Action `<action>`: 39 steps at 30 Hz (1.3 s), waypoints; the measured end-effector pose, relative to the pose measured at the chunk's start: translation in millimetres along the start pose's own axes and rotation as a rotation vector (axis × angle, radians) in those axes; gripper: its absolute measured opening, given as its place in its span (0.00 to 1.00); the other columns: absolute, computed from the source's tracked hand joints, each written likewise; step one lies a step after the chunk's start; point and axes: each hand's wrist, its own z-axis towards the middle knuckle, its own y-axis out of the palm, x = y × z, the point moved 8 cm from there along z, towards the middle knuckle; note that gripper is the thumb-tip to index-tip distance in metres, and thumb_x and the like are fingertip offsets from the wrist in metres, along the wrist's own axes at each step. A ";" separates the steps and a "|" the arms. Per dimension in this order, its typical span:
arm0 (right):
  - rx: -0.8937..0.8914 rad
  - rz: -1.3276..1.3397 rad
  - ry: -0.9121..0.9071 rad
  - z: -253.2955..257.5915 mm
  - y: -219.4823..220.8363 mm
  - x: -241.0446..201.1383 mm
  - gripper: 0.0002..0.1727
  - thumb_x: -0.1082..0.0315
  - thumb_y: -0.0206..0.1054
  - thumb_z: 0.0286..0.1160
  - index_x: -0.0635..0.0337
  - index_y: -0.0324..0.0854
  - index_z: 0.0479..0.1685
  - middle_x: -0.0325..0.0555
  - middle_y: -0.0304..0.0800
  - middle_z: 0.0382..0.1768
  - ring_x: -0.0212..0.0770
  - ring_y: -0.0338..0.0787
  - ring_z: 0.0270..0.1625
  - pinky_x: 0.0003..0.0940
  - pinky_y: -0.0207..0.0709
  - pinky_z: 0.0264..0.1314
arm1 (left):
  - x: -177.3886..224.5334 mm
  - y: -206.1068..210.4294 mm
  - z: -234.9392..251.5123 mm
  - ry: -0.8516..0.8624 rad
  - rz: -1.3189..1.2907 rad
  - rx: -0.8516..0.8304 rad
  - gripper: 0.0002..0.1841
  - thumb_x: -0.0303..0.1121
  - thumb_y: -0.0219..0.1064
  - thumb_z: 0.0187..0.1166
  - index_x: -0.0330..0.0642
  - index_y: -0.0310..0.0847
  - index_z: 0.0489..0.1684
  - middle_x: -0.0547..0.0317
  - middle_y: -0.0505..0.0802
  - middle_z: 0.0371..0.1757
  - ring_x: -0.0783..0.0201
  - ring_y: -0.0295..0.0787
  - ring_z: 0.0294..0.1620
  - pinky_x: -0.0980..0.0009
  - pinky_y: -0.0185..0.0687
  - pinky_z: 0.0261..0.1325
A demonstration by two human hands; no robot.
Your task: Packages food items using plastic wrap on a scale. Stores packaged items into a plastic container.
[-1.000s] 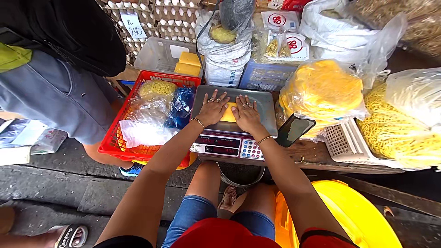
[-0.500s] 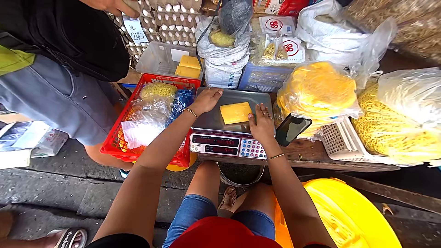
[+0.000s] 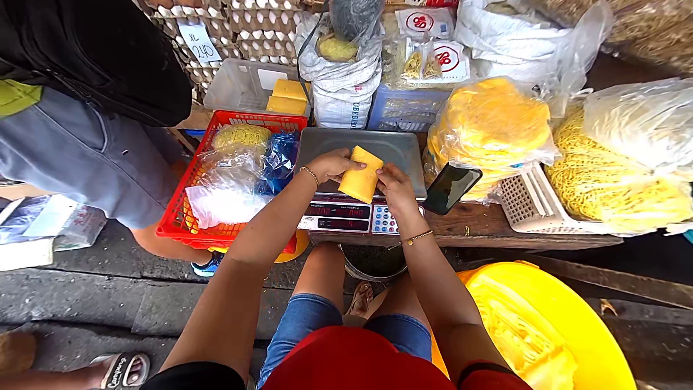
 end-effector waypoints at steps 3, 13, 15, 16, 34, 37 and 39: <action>-0.104 0.059 0.046 13.0 4.5 5.0 0.27 0.70 0.67 0.82 0.66 0.69 0.80 0.55 0.85 0.66 0.40 0.89 0.60 0.35 0.83 0.65 | -0.7 -7.0 -6.6 0.101 -0.135 0.051 0.27 0.36 0.71 0.82 0.38 0.66 0.75 0.44 0.88 0.58 0.58 0.89 0.48 0.62 0.87 0.50; -0.369 -0.392 -0.392 76.2 36.6 -63.2 0.38 0.73 0.77 0.70 0.68 0.61 0.79 0.59 0.86 0.62 0.43 0.91 0.61 0.39 0.86 0.67 | 50.8 -41.1 0.9 0.696 -0.101 0.144 0.24 0.24 0.70 0.79 0.28 0.69 0.73 0.46 0.90 0.61 0.65 0.91 0.59 0.68 0.86 0.68; -0.379 -0.492 -0.472 86.3 41.1 -61.4 0.39 0.71 0.78 0.70 0.68 0.62 0.80 0.61 0.85 0.64 0.46 0.90 0.65 0.41 0.84 0.70 | 45.0 -47.0 6.4 0.748 -0.094 0.172 0.25 0.24 0.70 0.79 0.28 0.68 0.73 0.46 0.90 0.61 0.65 0.90 0.60 0.68 0.84 0.69; -0.395 -0.516 -0.494 91.2 42.9 -55.8 0.39 0.71 0.78 0.69 0.69 0.62 0.80 0.62 0.85 0.65 0.46 0.89 0.66 0.41 0.83 0.71 | 38.6 -48.7 9.7 0.756 -0.082 0.186 0.25 0.24 0.70 0.79 0.27 0.69 0.73 0.45 0.90 0.60 0.66 0.90 0.60 0.69 0.84 0.69; -0.499 -0.387 -0.283 96.8 40.9 -24.1 0.42 0.72 0.78 0.69 0.69 0.58 0.82 0.57 0.84 0.67 0.37 0.87 0.68 0.32 0.78 0.75 | 30.8 -40.6 17.9 0.573 0.073 0.155 0.20 0.33 0.71 0.81 0.29 0.79 0.65 0.48 0.93 0.57 0.69 0.90 0.57 0.71 0.83 0.69; -0.510 -0.330 -0.257 97.3 40.0 -21.4 0.41 0.73 0.78 0.69 0.69 0.60 0.81 0.57 0.84 0.65 0.37 0.88 0.66 0.33 0.80 0.73 | 29.8 -39.4 18.3 0.550 0.074 0.131 0.21 0.32 0.72 0.80 0.29 0.78 0.66 0.48 0.92 0.56 0.68 0.91 0.57 0.71 0.83 0.68; -0.514 -0.288 -0.236 99.8 39.5 -19.4 0.41 0.73 0.78 0.68 0.69 0.59 0.81 0.57 0.84 0.66 0.38 0.88 0.66 0.34 0.81 0.73 | 27.1 -38.2 21.1 0.540 0.076 0.119 0.22 0.31 0.72 0.80 0.29 0.76 0.69 0.47 0.92 0.58 0.67 0.90 0.59 0.70 0.83 0.70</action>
